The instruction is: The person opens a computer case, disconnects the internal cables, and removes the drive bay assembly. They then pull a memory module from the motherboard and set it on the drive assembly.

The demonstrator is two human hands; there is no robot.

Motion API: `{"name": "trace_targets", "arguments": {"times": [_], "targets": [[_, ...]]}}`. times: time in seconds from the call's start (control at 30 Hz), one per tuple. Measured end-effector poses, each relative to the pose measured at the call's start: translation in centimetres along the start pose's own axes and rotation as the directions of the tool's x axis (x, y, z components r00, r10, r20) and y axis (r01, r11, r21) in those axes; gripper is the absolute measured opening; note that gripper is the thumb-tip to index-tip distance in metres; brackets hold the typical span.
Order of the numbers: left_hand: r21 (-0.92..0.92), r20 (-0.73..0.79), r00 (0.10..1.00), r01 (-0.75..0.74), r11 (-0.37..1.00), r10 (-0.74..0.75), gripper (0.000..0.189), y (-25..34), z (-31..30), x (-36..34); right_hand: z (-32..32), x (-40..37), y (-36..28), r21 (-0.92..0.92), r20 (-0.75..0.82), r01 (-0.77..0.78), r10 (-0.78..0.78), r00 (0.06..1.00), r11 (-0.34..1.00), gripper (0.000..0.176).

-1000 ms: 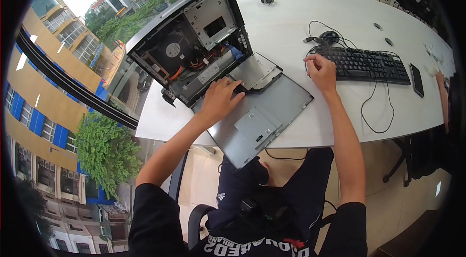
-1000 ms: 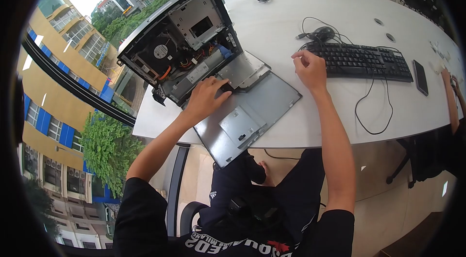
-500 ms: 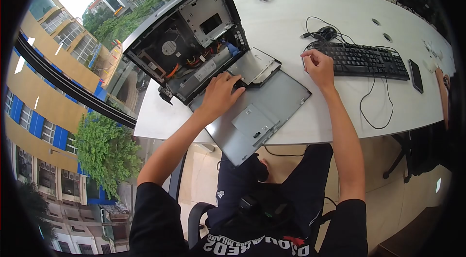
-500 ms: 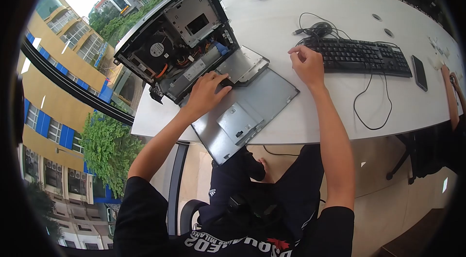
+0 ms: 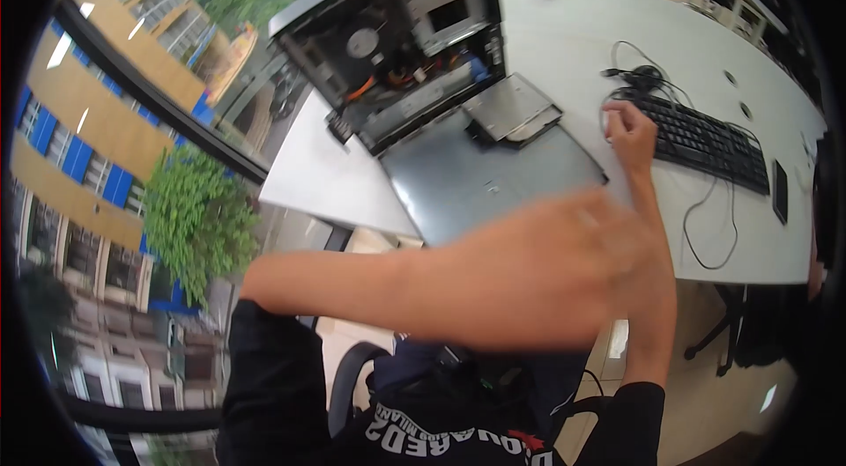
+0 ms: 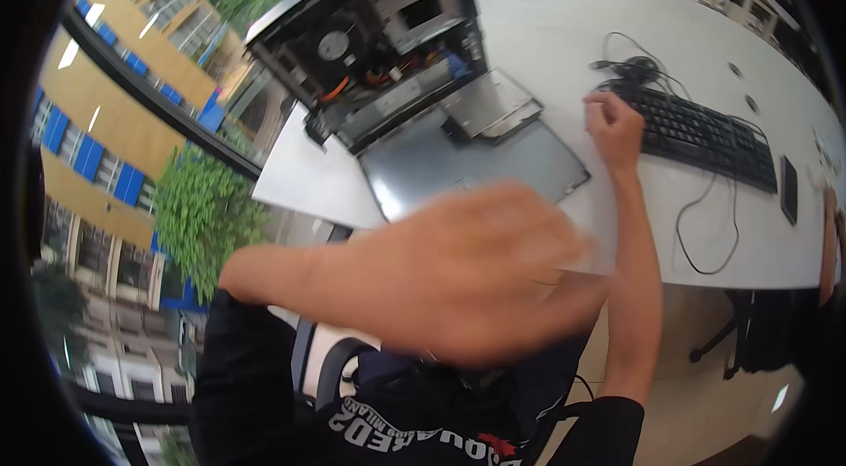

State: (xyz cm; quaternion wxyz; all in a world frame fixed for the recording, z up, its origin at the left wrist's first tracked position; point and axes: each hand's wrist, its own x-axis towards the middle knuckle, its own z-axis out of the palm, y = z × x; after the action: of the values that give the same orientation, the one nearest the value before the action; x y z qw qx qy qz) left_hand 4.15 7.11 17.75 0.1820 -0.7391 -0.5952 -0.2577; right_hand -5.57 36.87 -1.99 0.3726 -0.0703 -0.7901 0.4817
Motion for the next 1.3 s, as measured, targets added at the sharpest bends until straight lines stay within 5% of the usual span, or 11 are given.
{"name": "trace_targets", "arguments": {"times": [0.03, 0.13, 0.3, 0.5, 0.63, 0.73, 0.8, 0.9, 1.0, 1.13, 1.3], "targets": [[0.033, 0.031, 0.999, -0.020, 0.999, 0.019, 0.019, 2.5, 0.0, 1.3, 0.0, -0.1, 0.1, 0.063, 0.016, -0.034, 0.033, 0.999, 0.997, 0.016], [0.095, 0.344, 0.935, -0.131, 0.987, 0.091, 0.021, 5.8, -3.2, 3.0, -0.1, -0.1, 0.2, 0.109, 0.054, -0.091, 0.086, 0.995, 0.990, 0.017], [0.241, 0.435, 0.898, -0.043, 0.969, -0.068, 0.022, 8.2, -4.6, 3.3, -0.1, 0.0, 0.1, 0.025, 0.074, -0.092, 0.090, 0.993, 0.995, 0.017], [0.345, 0.435, 0.896, -0.076, 0.935, -0.088, 0.018, 8.3, -2.1, 0.2, -0.1, 0.0, 0.0, 0.005, 0.038, -0.044, 0.044, 0.998, 0.999, 0.017], [0.152, 0.290, 0.921, 0.225, 0.962, -0.261, 0.047, 9.3, -3.4, -0.2, -0.1, -0.2, -0.7, -0.001, 0.032, -0.077, 0.077, 0.996, 0.997, 0.018], [0.042, 0.124, 0.960, 0.246, 0.968, -0.249, 0.064, 9.2, -0.8, -2.7, -0.1, -0.1, -0.1, -0.044, 0.015, -0.006, 0.007, 1.000, 0.999, 0.018], [-0.125, 0.433, 0.872, 0.311, 0.942, -0.230, 0.068, 7.6, -5.2, -1.8, -0.3, -0.1, 0.6, -0.039, 0.016, 0.027, -0.026, 1.000, 0.999, 0.019], [0.140, 0.450, 0.774, 0.432, 0.891, -0.446, 0.055, 5.3, -4.7, -3.6, 0.0, -0.3, 0.8, -0.027, 0.030, -0.001, 0.001, 1.000, 1.000, 0.020], [0.501, 0.282, 0.594, 0.578, 0.644, -0.753, 0.038, -0.5, -3.9, -7.6, -0.1, -0.1, 0.3, -0.060, 0.040, -0.015, 0.017, 0.999, 0.998, 0.019], [0.724, -0.095, 0.489, 0.632, 0.277, -0.867, 0.043, -8.5, -5.3, -13.0, 0.2, -0.3, 0.4, -0.081, 0.019, 0.016, -0.014, 1.000, 0.997, 0.019], [0.786, -0.185, 0.457, 0.600, 0.148, -0.870, 0.051, -11.3, -5.9, -15.3, 0.2, -0.2, 1.4, -0.081, 0.026, 0.015, -0.013, 1.000, 0.997, 0.019]]}}
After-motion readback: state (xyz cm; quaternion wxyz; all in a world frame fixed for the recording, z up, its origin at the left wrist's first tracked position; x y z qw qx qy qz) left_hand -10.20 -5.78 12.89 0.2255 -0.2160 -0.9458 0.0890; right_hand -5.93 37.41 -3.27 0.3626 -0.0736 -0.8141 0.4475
